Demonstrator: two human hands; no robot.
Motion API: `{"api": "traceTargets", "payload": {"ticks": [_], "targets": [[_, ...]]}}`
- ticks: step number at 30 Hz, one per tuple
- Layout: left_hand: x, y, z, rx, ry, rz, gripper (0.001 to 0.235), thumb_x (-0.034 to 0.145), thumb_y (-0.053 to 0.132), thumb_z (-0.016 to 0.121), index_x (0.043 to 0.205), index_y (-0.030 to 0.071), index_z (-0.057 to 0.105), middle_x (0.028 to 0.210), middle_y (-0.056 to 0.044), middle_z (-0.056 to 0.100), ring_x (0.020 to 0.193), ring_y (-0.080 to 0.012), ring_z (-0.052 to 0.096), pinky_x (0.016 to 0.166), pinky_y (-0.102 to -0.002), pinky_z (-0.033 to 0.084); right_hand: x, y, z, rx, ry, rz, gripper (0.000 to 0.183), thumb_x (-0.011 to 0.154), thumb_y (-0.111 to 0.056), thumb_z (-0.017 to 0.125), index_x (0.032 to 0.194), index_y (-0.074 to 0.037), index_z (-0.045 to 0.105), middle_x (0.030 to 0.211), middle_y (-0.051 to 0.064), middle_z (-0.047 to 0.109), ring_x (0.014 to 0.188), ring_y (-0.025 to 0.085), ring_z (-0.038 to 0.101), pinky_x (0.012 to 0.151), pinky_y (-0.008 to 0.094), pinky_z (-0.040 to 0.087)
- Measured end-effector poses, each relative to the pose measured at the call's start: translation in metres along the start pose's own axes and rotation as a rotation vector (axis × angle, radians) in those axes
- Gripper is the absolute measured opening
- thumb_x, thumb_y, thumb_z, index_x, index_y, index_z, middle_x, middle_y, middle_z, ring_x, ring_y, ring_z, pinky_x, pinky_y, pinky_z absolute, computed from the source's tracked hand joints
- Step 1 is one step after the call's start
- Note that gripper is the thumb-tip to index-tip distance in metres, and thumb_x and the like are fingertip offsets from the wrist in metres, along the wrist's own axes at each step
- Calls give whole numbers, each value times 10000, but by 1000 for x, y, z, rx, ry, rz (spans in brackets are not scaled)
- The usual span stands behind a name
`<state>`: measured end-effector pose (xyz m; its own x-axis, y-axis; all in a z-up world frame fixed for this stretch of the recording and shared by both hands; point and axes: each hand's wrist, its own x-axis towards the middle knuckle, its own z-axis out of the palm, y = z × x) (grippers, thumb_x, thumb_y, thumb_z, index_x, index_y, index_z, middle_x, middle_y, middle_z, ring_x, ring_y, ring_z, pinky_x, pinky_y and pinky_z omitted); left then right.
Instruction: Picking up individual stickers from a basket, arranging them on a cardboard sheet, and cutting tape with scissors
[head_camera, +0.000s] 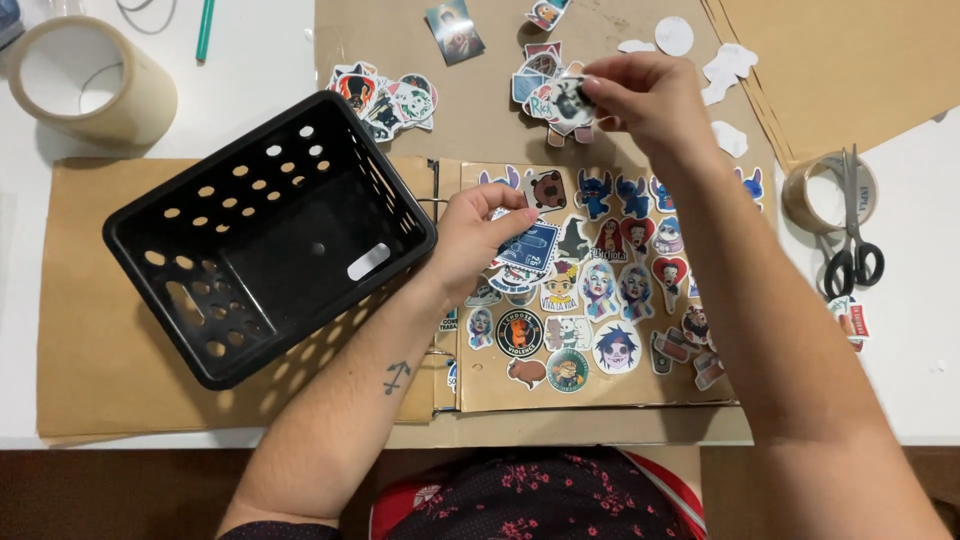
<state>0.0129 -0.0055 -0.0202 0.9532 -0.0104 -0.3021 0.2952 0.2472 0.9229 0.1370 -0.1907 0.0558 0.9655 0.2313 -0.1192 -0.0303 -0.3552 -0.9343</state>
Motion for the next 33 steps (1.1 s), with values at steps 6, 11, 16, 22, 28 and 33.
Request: {"api": "traceTargets", "payload": {"ticks": [6, 11, 16, 22, 28, 33], "targets": [[1, 1, -1, -36, 12, 12, 113, 809, 105, 801, 884, 80, 720, 941, -19, 704, 892, -104, 635, 827, -254, 545, -25, -17, 18, -321, 58, -308, 250, 995, -248, 726, 1118, -31, 731, 1015, 124, 732, 841, 186, 721, 666, 302, 616], [-5, 3, -1, -22, -35, 2, 121, 817, 101, 802, 902, 87, 717, 935, -11, 711, 876, -114, 647, 840, -278, 544, -64, -40, 15, -311, -287, -136, 282, 804, -168, 850, 1046, -67, 745, 933, 62, 764, 861, 105, 714, 806, 223, 598], [-9, 20, -1, 30, -80, 58, 187, 857, 129, 747, 1042, 107, 763, 1117, -51, 749, 1017, -130, 687, 915, -278, 550, -92, -47, 0, -83, -175, -60, 101, 894, -65, 781, 976, -21, 743, 898, 94, 758, 827, 124, 731, 746, 191, 590], [-6, 16, 0, -252, -50, -90, 164, 885, 143, 728, 1018, 49, 704, 913, -101, 756, 751, -169, 722, 655, -289, 616, -173, -6, -15, 273, -190, -10, 99, 903, -70, 717, 1001, -60, 704, 863, 104, 769, 696, 112, 726, 547, 171, 548], [0, 2, -14, -278, -117, -69, 341, 833, -41, 625, 1173, -12, 639, 972, -218, 736, 901, -274, 766, 706, -341, 650, -235, 9, 59, 209, -70, 181, 237, 738, 5, 842, 962, 19, 766, 676, 139, 767, 520, 154, 668, 461, 261, 539], [-11, 13, -10, -187, -126, -58, 482, 740, -90, 535, 1202, 5, 631, 1057, -190, 674, 962, -261, 709, 738, -309, 577, -234, 26, 86, -398, 38, -188, 193, 778, -217, 863, 944, -163, 782, 686, -6, 754, 588, 123, 686, 522, 224, 515]]}}
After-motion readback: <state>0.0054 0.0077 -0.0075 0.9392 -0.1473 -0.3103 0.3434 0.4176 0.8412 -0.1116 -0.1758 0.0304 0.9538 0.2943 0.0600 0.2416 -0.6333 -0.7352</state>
